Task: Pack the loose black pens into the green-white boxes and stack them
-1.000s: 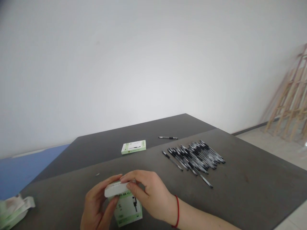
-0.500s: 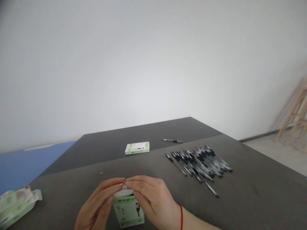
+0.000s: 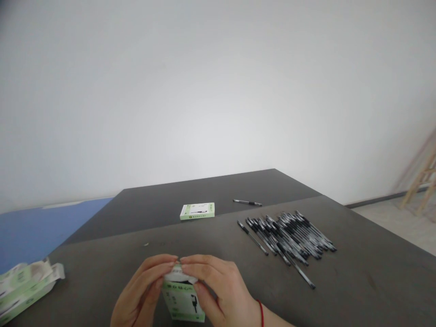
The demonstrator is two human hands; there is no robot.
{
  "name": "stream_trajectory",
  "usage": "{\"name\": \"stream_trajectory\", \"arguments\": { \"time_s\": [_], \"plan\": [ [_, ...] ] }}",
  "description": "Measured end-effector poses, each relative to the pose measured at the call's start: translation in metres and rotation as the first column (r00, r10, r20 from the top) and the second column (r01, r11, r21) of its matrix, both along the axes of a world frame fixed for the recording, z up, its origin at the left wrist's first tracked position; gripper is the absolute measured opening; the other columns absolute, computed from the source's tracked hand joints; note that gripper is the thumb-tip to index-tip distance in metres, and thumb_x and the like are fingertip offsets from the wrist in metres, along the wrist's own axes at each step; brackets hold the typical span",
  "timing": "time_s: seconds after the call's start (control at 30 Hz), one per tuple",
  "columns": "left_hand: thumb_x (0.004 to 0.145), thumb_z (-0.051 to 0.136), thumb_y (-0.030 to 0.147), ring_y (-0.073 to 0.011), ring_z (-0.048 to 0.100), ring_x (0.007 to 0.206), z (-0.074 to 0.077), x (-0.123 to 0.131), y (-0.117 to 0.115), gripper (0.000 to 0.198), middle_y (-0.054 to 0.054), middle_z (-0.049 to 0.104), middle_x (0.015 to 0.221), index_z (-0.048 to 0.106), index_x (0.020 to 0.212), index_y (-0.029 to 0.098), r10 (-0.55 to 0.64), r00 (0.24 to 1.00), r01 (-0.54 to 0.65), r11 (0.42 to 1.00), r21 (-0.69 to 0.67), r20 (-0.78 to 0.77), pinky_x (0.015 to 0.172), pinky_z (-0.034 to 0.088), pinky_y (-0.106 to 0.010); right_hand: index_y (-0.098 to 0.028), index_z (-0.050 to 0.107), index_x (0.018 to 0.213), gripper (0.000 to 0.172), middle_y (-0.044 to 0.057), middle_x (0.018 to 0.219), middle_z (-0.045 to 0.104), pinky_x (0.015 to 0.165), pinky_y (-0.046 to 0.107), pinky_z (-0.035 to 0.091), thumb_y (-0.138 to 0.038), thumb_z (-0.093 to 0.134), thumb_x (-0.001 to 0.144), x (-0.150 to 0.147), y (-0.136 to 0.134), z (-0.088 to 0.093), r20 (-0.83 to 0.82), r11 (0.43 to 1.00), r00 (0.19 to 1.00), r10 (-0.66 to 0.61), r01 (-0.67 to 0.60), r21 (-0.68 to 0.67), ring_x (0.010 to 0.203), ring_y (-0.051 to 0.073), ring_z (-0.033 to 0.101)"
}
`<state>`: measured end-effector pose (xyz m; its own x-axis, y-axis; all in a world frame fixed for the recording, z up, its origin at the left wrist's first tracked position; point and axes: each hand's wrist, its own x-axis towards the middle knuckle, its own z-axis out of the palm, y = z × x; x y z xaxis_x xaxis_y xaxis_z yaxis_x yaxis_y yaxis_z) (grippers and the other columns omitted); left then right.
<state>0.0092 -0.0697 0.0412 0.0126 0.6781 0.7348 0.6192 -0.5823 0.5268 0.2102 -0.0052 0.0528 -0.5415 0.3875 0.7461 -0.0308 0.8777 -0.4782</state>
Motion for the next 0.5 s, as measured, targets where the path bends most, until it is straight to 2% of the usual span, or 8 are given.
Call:
{"name": "stream_trajectory", "arguments": {
  "time_s": [0.1,0.23,0.3,0.5],
  "plan": [
    [0.094,0.045,0.011,-0.012,0.064,0.1,0.0,-0.001,0.0,0.03,-0.001,0.064,0.11,0.063,0.109,0.029,-0.001,1.0,0.001,1.0,-0.009,-0.029,0.086,0.051,-0.02,-0.026,0.053,0.127,0.041,0.006,0.125,0.065,0.097,0.028,0.05,-0.008,0.049,0.09,-0.001,0.0,-0.003,0.0,0.999,1.0,0.016,-0.016,-0.04,0.115,0.016,0.062],
    [0.094,0.045,0.012,-0.011,0.063,0.099,-0.002,0.0,0.001,0.029,-0.001,0.062,0.11,0.062,0.111,0.028,0.028,0.998,-0.027,1.0,0.002,-0.06,0.085,0.05,-0.018,-0.023,0.052,0.101,0.022,0.004,0.107,0.063,0.083,0.024,0.051,-0.006,0.051,0.087,-0.006,0.001,-0.009,-0.157,0.962,0.986,-0.059,0.014,-0.274,0.099,0.014,0.062],
    [0.094,0.046,0.012,-0.0108,0.062,0.1,-0.003,0.0,0.001,0.029,-0.001,0.061,0.111,0.061,0.113,0.028,0.036,0.996,-0.035,0.999,0.019,-0.086,0.086,0.05,-0.018,-0.022,0.049,0.092,0.018,0.003,0.102,0.059,0.08,0.023,0.048,-0.005,0.052,0.086,-0.009,0.002,-0.01,-0.184,0.937,0.98,-0.081,0.012,-0.349,0.093,0.013,0.059],
    [0.093,0.049,0.014,-0.0105,0.062,0.102,-0.005,-0.002,0.002,0.027,-0.001,0.061,0.112,0.061,0.114,0.027,0.032,0.995,-0.029,0.999,0.028,-0.091,0.086,0.05,-0.017,-0.022,0.05,0.096,0.018,0.003,0.109,0.053,0.084,0.024,0.046,-0.007,0.052,0.087,-0.012,0.001,-0.01,-0.196,0.891,0.98,-0.021,-0.071,-0.449,0.097,0.013,0.056]
  ]
}}
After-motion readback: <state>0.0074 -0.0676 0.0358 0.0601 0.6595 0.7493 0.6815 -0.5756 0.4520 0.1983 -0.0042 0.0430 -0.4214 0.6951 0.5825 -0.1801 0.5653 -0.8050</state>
